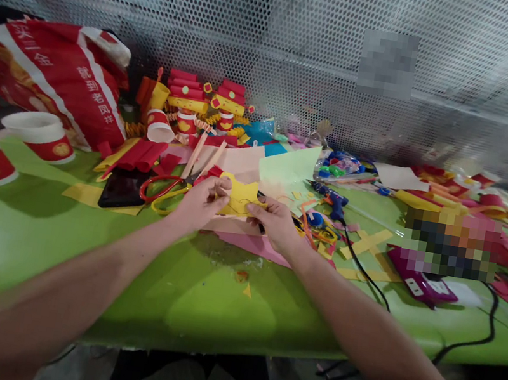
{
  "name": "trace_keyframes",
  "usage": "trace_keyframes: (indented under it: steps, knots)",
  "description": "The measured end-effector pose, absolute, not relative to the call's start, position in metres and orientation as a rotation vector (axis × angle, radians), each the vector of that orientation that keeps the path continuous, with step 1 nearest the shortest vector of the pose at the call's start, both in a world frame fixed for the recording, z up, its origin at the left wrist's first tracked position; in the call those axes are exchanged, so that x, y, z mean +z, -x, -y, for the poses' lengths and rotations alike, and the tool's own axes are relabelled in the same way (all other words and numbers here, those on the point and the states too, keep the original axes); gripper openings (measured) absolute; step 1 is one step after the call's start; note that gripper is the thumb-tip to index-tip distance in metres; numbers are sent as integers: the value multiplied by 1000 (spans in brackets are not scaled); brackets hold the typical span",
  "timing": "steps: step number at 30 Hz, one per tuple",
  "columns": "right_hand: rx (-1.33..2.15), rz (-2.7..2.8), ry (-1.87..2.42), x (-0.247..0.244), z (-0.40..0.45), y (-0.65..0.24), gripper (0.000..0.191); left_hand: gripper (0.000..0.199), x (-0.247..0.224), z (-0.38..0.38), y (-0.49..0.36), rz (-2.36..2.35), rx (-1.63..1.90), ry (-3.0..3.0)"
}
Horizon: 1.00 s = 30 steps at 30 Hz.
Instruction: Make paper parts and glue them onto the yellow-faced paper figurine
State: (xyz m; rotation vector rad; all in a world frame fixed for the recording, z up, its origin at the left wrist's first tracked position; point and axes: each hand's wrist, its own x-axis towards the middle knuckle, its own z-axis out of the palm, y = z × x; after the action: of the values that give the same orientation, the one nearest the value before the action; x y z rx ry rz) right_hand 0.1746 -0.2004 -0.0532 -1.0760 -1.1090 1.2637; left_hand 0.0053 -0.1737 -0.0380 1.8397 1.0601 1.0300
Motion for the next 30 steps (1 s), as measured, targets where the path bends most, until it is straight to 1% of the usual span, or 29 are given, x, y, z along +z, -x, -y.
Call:
trace_keyframes:
  steps: [4,8,13,19,24,26,27,28,30]
  knots:
    - [1292,1076,1064,-53,200,-178,33,31,-39,176,-7,-1008,1039,-1717]
    - [1325,1076,1050,-53,201,-179,34,44,-39,179,-9,-986,1038,-1715]
    - [1414,1078,1087,-52,202,-179,32,52,-42,179,-10,-1012,968,-1797]
    - [1482,1147,1042,-50,203,-180,22,54,-43,180,-11,-909,976,-1771]
    - [1495,1107,1043,-51,204,-178,24,48,-39,181,-8,-983,970,-1918]
    - [1408,1033,1041,-50,202,-178,28,41,-32,177,-1,-1150,1053,-2021]
    - [1354,988,1028,-50,201,-179,29,38,-28,173,5,-1294,1102,-2076]
    - [1302,940,1021,-50,199,-180,30,35,-24,170,11,-1477,1076,-2172]
    - [1239,850,1030,-50,196,-182,31,30,-16,162,24,-1828,709,-2387]
